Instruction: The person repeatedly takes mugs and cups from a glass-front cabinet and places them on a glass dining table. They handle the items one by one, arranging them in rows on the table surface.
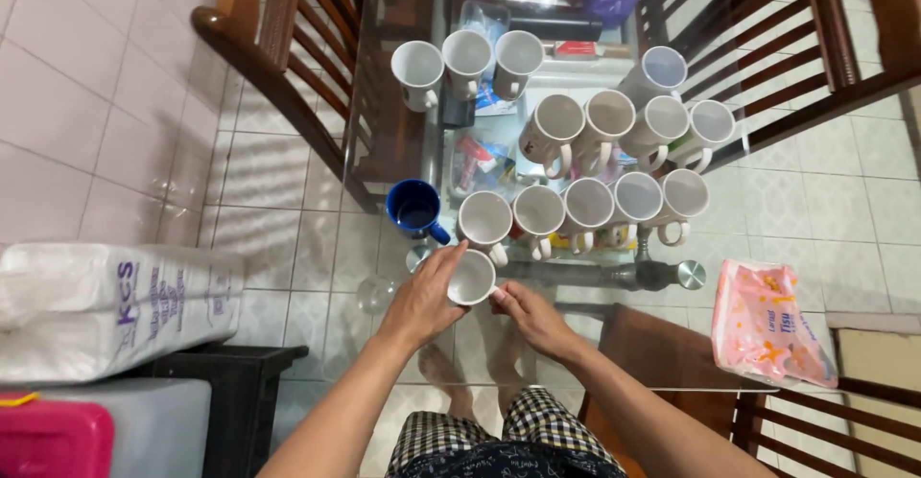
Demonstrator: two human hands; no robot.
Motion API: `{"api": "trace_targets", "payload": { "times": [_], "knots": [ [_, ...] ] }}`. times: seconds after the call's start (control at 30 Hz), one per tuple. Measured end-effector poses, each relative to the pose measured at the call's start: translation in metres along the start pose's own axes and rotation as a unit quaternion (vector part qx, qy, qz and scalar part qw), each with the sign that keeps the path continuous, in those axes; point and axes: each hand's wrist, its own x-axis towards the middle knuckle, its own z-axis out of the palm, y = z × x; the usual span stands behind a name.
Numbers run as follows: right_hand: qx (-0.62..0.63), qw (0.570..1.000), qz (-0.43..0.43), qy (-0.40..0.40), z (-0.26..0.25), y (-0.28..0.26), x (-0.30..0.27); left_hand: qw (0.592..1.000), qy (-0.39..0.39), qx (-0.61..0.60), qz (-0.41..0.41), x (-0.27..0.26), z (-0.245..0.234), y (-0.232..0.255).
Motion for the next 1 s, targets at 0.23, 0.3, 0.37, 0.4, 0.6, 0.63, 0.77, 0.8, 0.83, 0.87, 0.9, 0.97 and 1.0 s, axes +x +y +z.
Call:
{"api": "trace_targets", "payload": {
  "times": [0.23,0.3,0.37,0.4,0.6,0.63,0.77,0.8,0.83,0.87,0.9,0.97,1.0],
  "knots": [
    [-0.049,0.999,-0.011,0.0,-0.003,-0.012,-0.007,0.999,-0.033,0.027,-0.021,0.001,0.002,0.001],
    [-0.069,0.998,-0.004,-0.001,-0.005,-0.015,-0.012,0.999,-0.045,0.018,-0.019,-0.002,0.003,0.003],
    [-0.098,0.995,0.02,-0.002,-0.01,-0.013,-0.023,0.999,-0.049,0.017,0.005,-0.006,0.005,0.009],
    [-0.094,0.995,0.026,0.002,-0.014,-0.011,-0.03,0.998,-0.046,0.02,0.027,-0.008,0.007,0.014],
    [-0.059,0.995,0.076,0.018,-0.053,0.011,-0.071,0.989,-0.088,0.05,0.109,-0.002,0.016,0.047],
    [-0.068,0.994,0.084,0.024,-0.06,0.014,-0.072,0.986,-0.096,0.065,0.117,0.005,0.016,0.052],
    [-0.062,0.994,0.077,0.038,-0.081,0.016,-0.075,0.982,-0.066,0.091,0.153,0.024,0.013,0.066],
    [-0.052,0.995,0.076,0.042,-0.084,0.013,-0.078,0.982,-0.048,0.09,0.162,0.028,0.011,0.067],
    [-0.043,0.995,0.076,0.045,-0.088,0.007,-0.081,0.981,-0.028,0.089,0.169,0.031,0.01,0.068],
    [-0.034,0.995,0.075,0.048,-0.091,0.0,-0.085,0.984,-0.012,0.077,0.159,0.033,0.006,0.067],
    [-0.029,0.996,0.07,0.05,-0.096,-0.009,-0.088,0.987,0.005,0.067,0.149,0.035,-0.001,0.063],
    [-0.019,0.997,0.06,0.052,-0.107,-0.031,-0.096,0.988,0.053,0.062,0.129,0.038,-0.016,0.053],
    [-0.007,0.997,0.046,0.059,-0.11,-0.043,-0.096,0.987,0.084,0.068,0.118,0.04,-0.025,0.047]
  ]
}}
